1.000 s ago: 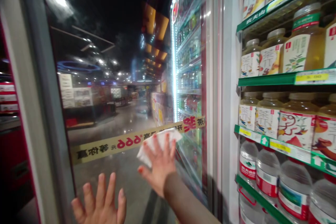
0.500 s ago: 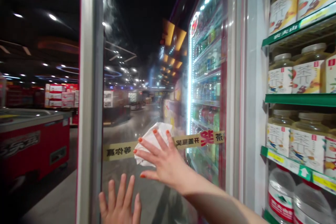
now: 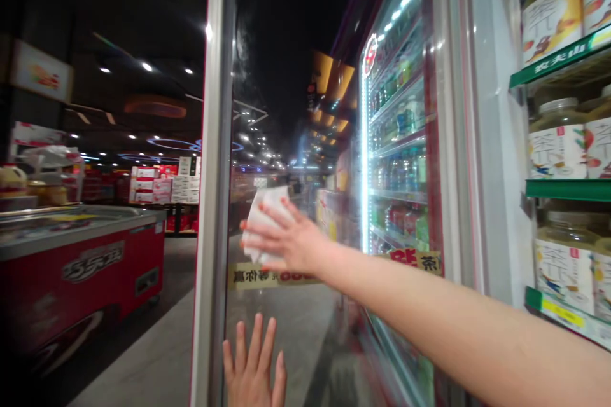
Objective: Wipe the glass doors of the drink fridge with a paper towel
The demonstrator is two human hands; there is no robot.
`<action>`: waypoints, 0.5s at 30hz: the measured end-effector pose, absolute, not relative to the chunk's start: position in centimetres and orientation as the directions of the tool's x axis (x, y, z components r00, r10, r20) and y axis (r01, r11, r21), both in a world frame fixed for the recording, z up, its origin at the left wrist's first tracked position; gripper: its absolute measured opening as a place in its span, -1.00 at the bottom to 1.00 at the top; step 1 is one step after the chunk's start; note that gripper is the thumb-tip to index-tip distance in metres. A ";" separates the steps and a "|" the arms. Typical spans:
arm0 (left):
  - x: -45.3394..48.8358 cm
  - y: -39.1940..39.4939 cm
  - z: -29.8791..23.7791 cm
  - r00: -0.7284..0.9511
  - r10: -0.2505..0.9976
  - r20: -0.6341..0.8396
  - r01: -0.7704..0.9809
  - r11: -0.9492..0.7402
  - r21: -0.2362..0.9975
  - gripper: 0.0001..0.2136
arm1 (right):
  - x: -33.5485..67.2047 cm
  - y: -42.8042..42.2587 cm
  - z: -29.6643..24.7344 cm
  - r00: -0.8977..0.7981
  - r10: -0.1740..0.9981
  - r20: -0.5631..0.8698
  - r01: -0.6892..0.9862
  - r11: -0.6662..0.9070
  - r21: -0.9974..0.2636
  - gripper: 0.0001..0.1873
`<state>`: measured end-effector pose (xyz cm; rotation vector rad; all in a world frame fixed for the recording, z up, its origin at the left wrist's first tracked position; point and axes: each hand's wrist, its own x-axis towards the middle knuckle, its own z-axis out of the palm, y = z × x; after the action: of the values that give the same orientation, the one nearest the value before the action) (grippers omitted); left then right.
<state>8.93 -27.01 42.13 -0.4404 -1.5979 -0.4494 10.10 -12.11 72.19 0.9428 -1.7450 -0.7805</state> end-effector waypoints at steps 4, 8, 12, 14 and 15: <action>9.2 -26.6 42.1 -0.121 -0.027 0.992 0.546 0.833 0.089 -0.26 | 9.8 -12.4 82.0 -0.260 -0.318 0.912 -0.050 0.947 0.316 -0.29; 9.3 -26.7 42.0 -0.125 -0.028 0.992 0.532 0.842 0.090 -0.27 | 9.2 -15.5 77.4 -0.229 -0.547 0.805 -0.139 0.837 0.529 -0.27; 9.3 -27.3 42.4 -0.106 0.029 0.994 0.524 0.851 0.031 -0.25 | 9.5 -15.1 72.9 -0.273 -0.850 0.450 -0.265 0.516 0.814 -0.17; 9.5 -27.5 42.5 -0.129 0.031 0.991 0.523 0.851 0.041 -0.26 | 10.4 -11.6 75.5 -0.329 -0.670 0.665 -0.171 0.735 0.656 -0.17; 9.5 -27.5 42.5 -0.145 0.030 0.989 0.527 0.849 0.051 -0.26 | 10.9 -9.2 77.3 -0.340 -0.482 0.808 -0.092 0.872 0.481 -0.18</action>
<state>9.51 -27.48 42.48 -0.4375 -1.6748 -0.4552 10.90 -9.23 77.31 0.4256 -1.8943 -0.4234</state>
